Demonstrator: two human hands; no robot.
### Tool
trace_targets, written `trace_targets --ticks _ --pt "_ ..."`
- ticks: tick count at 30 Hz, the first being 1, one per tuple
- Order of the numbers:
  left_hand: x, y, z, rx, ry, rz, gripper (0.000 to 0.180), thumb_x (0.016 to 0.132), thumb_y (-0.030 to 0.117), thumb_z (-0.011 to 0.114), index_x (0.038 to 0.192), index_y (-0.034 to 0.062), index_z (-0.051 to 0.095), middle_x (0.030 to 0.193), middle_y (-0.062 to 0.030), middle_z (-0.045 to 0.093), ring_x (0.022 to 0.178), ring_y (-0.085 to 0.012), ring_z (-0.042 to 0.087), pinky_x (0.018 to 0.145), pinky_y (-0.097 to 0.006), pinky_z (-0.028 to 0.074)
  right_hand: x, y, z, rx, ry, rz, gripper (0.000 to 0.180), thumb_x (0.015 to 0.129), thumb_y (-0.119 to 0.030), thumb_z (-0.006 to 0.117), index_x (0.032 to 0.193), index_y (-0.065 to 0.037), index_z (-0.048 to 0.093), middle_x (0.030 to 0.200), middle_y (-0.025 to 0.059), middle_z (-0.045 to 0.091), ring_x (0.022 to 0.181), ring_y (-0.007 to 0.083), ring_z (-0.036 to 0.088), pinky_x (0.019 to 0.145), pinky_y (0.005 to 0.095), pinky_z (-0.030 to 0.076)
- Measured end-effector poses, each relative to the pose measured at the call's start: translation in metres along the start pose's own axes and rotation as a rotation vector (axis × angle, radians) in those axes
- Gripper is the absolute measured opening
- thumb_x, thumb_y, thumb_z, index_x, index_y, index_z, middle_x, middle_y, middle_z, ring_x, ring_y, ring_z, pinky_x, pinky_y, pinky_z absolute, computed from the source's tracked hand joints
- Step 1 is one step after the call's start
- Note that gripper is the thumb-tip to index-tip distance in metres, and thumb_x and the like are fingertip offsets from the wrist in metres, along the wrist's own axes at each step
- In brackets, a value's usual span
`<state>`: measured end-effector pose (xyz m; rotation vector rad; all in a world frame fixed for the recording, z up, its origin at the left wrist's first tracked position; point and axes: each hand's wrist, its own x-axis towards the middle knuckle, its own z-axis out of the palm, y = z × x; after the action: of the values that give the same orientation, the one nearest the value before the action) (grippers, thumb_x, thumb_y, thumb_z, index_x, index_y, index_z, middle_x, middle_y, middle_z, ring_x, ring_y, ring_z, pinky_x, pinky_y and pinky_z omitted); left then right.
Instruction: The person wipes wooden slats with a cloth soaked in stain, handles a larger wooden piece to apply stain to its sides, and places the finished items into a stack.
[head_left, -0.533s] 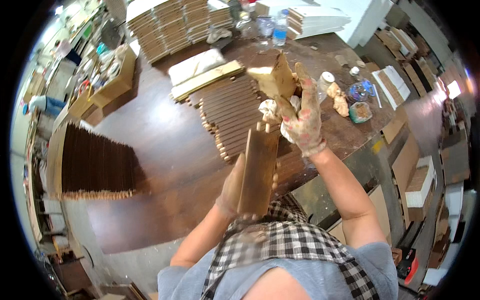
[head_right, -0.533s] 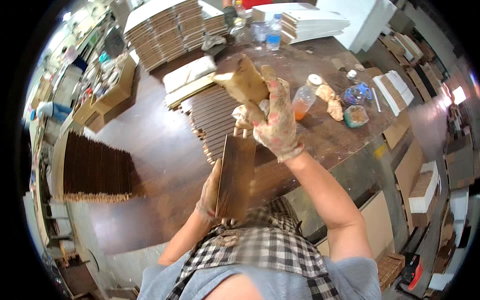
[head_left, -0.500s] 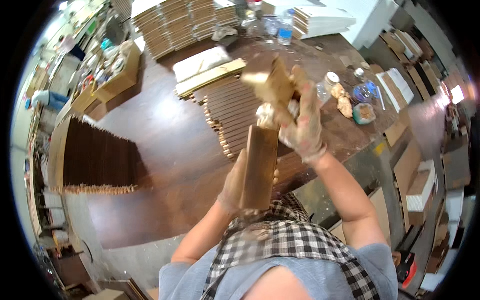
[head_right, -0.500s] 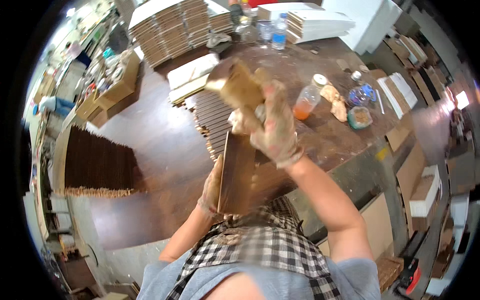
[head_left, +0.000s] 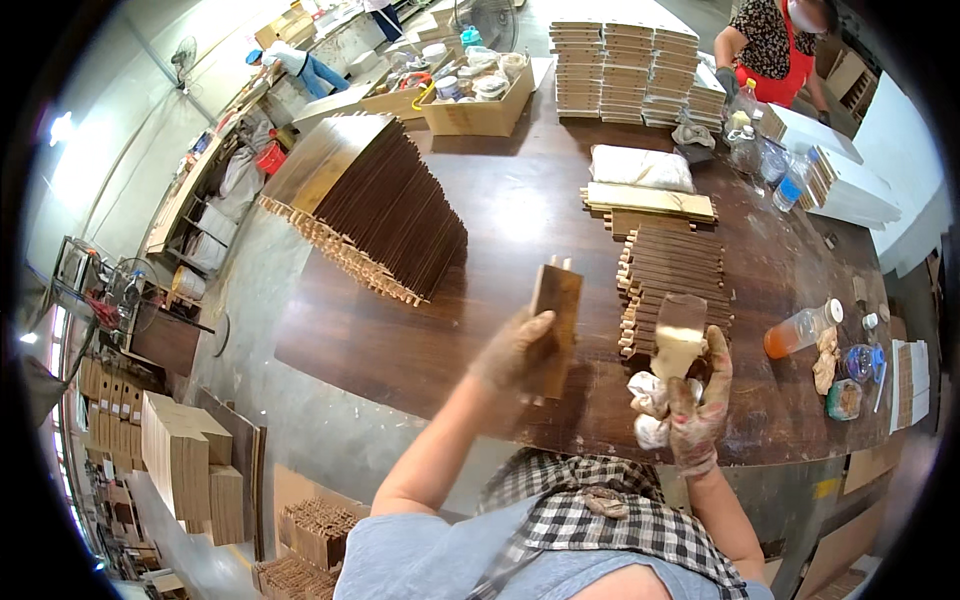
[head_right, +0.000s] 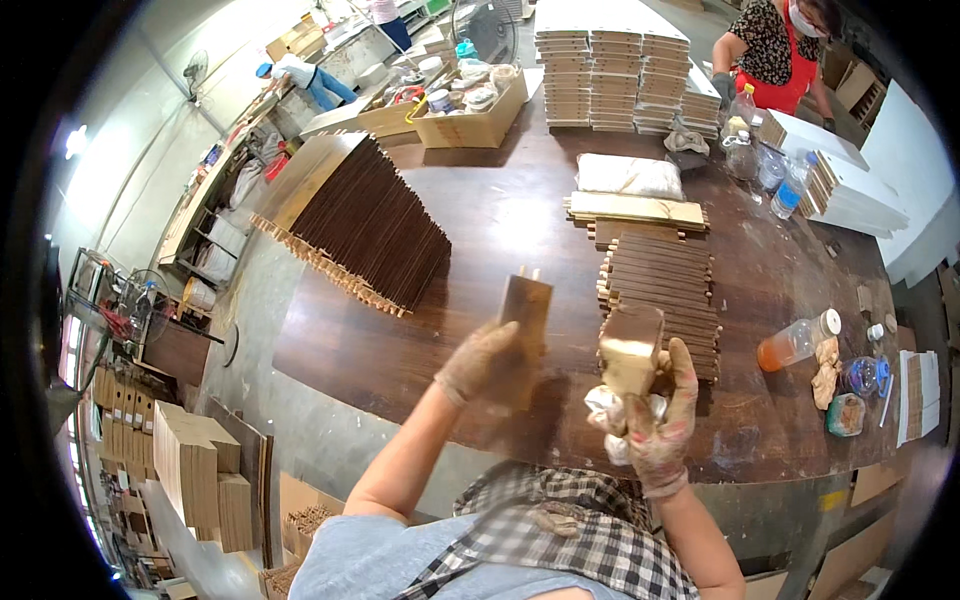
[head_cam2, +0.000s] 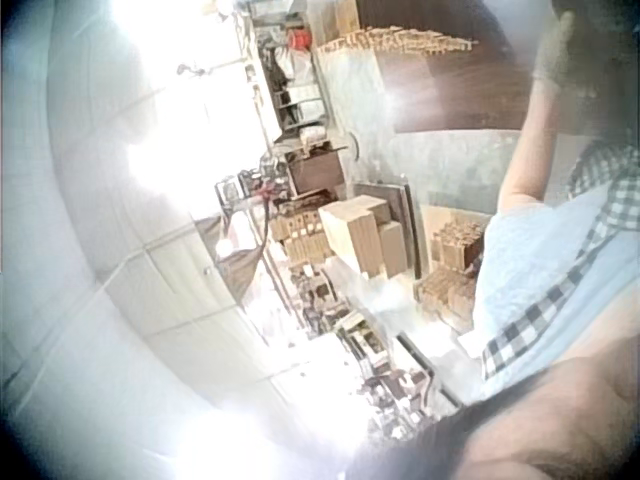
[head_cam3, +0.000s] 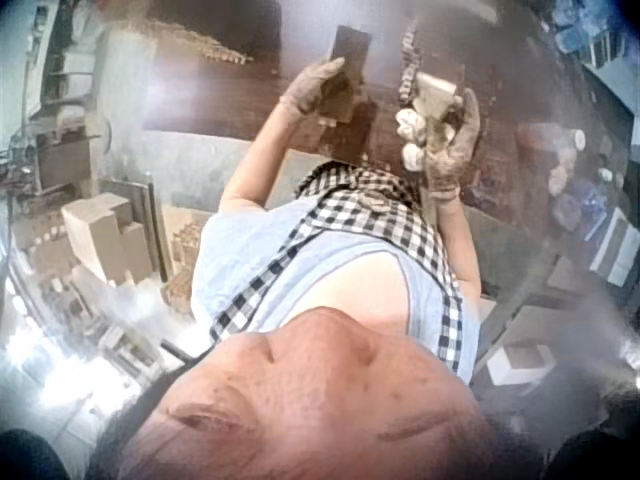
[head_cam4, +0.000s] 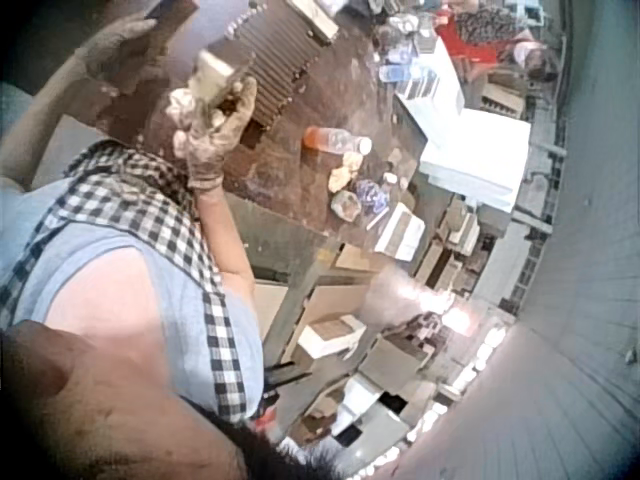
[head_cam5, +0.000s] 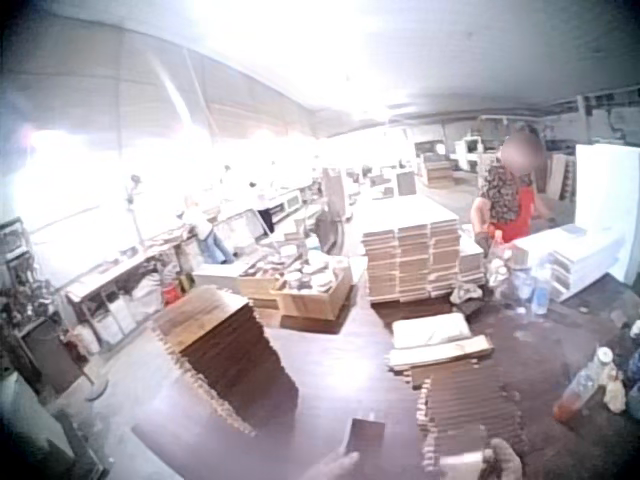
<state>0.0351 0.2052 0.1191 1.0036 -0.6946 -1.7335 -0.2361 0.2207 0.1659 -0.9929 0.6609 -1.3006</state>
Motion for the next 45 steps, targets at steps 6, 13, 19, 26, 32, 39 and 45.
trace_targets --ticks 6,13,19,26,32,39,45 --pt "0.025 -0.022 -0.098 1.047 0.568 0.119 0.068 0.09 0.027 0.075 0.148 0.0064 0.048 0.131 -0.0158 0.062 0.113 -0.0314 0.063 0.096 -0.045 0.053 -0.017 0.025 -0.028 -0.221 0.006 0.137 0.071 0.092 -0.002 0.071 0.154 -0.002 0.034 0.133 0.0072 0.054 0.123 0.0156 0.053 0.104 0.0311 0.05" --pt "0.029 -0.048 -0.069 1.74 0.645 0.14 0.083 0.082 0.037 0.079 0.15 0.0063 0.043 0.151 -0.018 0.044 0.131 -0.0423 0.046 0.107 -0.053 0.041 -0.006 0.016 -0.062 -0.566 -0.049 0.012 0.067 0.094 -0.001 0.065 0.154 -0.005 0.034 0.144 0.0102 0.049 0.129 0.0232 0.054 0.098 0.0393 0.057" --pt "0.074 -0.023 -0.131 1.905 0.858 0.211 0.066 0.091 0.035 0.07 0.148 0.0104 0.045 0.152 -0.014 0.043 0.127 -0.0402 0.049 0.099 -0.054 0.046 -0.002 0.014 -0.066 -0.745 0.052 -0.031 0.064 0.09 -0.013 0.074 0.145 0.003 0.045 0.137 0.0144 0.054 0.129 0.0247 0.053 0.11 0.0381 0.042" --pt "0.087 0.001 -0.166 1.994 0.929 0.167 0.063 0.094 0.036 0.066 0.149 0.0146 0.045 0.151 -0.013 0.046 0.128 -0.038 0.052 0.096 -0.056 0.045 0.012 0.016 -0.064 -0.692 0.14 0.046 0.065 0.088 -0.015 0.075 0.143 0.004 0.047 0.136 0.0151 0.055 0.126 0.0271 0.055 0.109 0.0389 0.042" --pt "0.093 -0.002 -0.147 2.049 0.997 0.223 0.064 0.091 0.033 0.07 0.148 0.0131 0.048 0.152 -0.011 0.045 0.133 -0.0363 0.048 0.1 -0.055 0.045 0.012 0.018 -0.089 -0.758 0.208 -0.031 0.062 0.09 -0.014 0.073 0.143 0.004 0.047 0.137 0.0159 0.055 0.125 0.0269 0.055 0.108 0.0397 0.043" --pt "0.087 -0.07 0.022 1.729 0.068 1.027 0.067 0.09 0.013 0.065 0.152 0.0068 0.043 0.155 -0.0125 0.044 0.141 -0.0295 0.04 0.116 -0.047 0.032 0.007 -0.022 -0.109 -0.365 0.535 0.022 0.058 0.096 -0.009 0.066 0.149 -0.002 0.042 0.135 0.0124 0.054 0.119 0.0199 0.057 0.09 0.0309 0.059" --pt "0.058 -0.12 0.1 1.938 -0.236 0.738 0.066 0.093 0.031 0.063 0.152 0.0081 0.044 0.159 -0.0138 0.039 0.146 -0.0345 0.036 0.121 -0.052 0.025 -0.039 -0.015 -0.139 -0.535 0.514 -0.061 0.058 0.094 -0.009 0.066 0.147 0.0 0.044 0.137 0.0119 0.054 0.122 0.0232 0.055 0.105 0.0384 0.047"
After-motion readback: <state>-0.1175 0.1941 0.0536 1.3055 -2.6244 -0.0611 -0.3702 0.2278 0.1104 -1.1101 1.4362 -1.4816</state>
